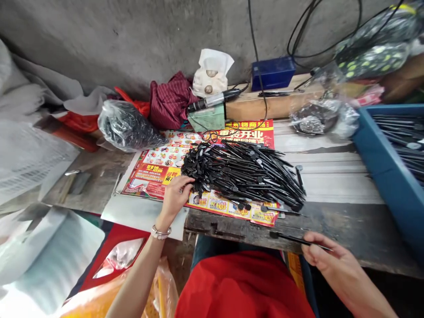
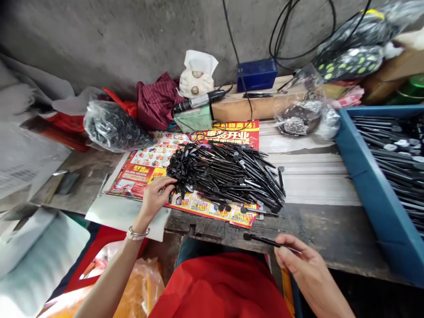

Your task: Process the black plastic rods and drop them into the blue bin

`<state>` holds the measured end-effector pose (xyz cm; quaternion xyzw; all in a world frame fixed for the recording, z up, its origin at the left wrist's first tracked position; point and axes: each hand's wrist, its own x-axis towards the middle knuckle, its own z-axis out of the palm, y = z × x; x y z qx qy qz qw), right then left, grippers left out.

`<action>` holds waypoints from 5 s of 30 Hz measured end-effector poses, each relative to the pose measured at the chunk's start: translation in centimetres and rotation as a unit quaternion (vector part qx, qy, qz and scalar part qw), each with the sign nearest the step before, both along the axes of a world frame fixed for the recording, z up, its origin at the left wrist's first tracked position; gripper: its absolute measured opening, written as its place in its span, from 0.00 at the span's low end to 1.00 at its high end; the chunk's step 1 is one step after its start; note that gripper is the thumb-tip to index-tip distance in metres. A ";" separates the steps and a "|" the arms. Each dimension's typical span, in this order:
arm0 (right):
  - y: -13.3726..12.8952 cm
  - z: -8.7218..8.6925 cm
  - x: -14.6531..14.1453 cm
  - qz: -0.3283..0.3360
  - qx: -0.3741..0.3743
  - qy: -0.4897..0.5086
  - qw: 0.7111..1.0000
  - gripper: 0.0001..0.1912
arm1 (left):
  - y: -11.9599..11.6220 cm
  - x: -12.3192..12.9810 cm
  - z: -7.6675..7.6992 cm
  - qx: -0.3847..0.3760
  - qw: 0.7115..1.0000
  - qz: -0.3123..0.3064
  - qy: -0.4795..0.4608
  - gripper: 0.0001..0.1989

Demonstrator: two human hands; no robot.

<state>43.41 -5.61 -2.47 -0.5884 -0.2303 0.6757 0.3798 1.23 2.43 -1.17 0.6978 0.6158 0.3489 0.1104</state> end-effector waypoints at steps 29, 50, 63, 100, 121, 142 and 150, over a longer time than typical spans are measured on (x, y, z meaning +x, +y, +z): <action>-0.4 2.6 -6.4 -0.022 -0.056 0.186 0.981 0.18 | 2.3 1.8 1.0 -0.044 0.997 -0.024 -0.059 0.07; 0.3 1.4 -7.9 0.182 0.197 -0.140 0.953 0.19 | 0.4 12.6 0.5 -0.033 0.938 -0.203 0.280 0.05; 0.8 1.5 -7.0 0.131 0.191 -0.122 0.965 0.16 | 1.6 12.6 0.7 -0.059 0.969 -0.215 0.106 0.03; 0.6 3.0 -9.1 0.080 0.129 -0.037 0.988 0.21 | -3.5 15.4 2.5 -0.310 0.877 -0.196 -0.311 0.06; 0.4 2.4 -8.1 0.200 0.067 -0.016 0.977 0.25 | -1.9 14.7 3.8 -0.347 0.865 -0.325 -0.163 0.09; 0.7 2.8 -8.5 0.207 0.029 0.067 0.976 0.23 | -2.6 13.8 2.6 -0.288 0.871 -0.347 -0.195 0.07; 0.4 2.3 -8.8 0.189 0.031 0.049 0.980 0.24 | -2.8 13.5 2.1 -0.220 0.887 -0.384 -0.131 0.09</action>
